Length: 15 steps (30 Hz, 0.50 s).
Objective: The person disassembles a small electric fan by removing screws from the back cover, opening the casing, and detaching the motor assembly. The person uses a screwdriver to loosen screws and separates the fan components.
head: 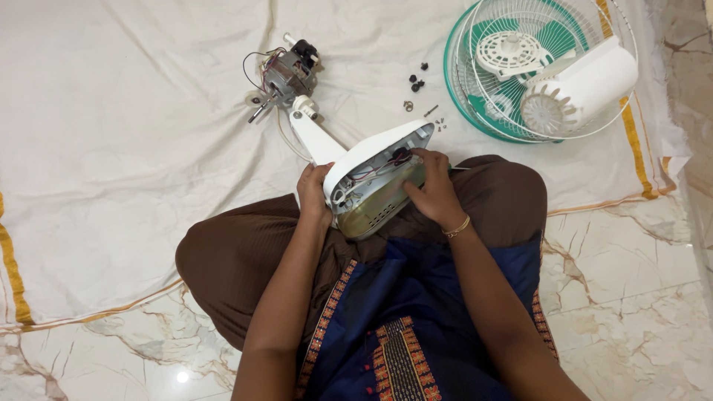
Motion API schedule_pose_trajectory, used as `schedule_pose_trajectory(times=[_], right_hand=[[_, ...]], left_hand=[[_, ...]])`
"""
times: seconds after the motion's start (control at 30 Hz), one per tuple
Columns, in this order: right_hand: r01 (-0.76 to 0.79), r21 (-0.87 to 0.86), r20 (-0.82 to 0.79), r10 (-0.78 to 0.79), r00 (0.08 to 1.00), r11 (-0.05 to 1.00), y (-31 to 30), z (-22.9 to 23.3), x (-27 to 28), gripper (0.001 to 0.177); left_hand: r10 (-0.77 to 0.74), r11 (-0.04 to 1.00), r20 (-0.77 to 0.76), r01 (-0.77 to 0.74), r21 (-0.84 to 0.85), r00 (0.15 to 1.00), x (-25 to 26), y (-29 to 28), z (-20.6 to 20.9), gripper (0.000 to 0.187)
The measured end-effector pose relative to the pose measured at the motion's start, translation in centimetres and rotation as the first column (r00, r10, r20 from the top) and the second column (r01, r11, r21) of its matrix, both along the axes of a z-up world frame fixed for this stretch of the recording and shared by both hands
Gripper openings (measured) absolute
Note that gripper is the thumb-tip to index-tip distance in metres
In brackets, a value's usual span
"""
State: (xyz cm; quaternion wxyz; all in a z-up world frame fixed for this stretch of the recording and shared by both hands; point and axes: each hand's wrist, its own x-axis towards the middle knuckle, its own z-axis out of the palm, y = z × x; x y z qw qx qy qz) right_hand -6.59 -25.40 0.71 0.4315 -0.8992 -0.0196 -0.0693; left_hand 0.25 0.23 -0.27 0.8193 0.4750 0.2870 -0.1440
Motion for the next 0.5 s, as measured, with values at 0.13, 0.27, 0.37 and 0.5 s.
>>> schedule_pose_trajectory(times=[0.13, 0.27, 0.37, 0.5], right_hand=[[0.062, 0.041, -0.162, -0.055, 0.985, 0.997, -0.3, -0.7, -0.3, 0.079], [0.119, -0.016, -0.091, -0.12, 0.989, 0.993, -1.3, -2.0, 0.1, 0.086], [0.179, 0.134, -0.259, -0.14, 0.956, 0.975, -1.7, -1.4, 0.3, 0.083], [0.29, 0.398, -0.465, -0.08, 0.881, 0.87, -2.2, 2.2, -0.3, 0.075]], left_hand=[[0.004, 1.0, 0.005, -0.004, -0.002, 1.0, 0.0, -0.1, 0.4, 0.024], [0.021, 1.0, 0.023, -0.021, -0.016, 1.0, 0.2, 0.0, 0.3, 0.024], [0.027, 0.999, 0.016, -0.027, -0.022, 1.0, 0.4, 0.2, 0.2, 0.026], [0.037, 0.989, 0.017, -0.034, -0.143, 0.999, 1.1, 1.0, -0.7, 0.029]])
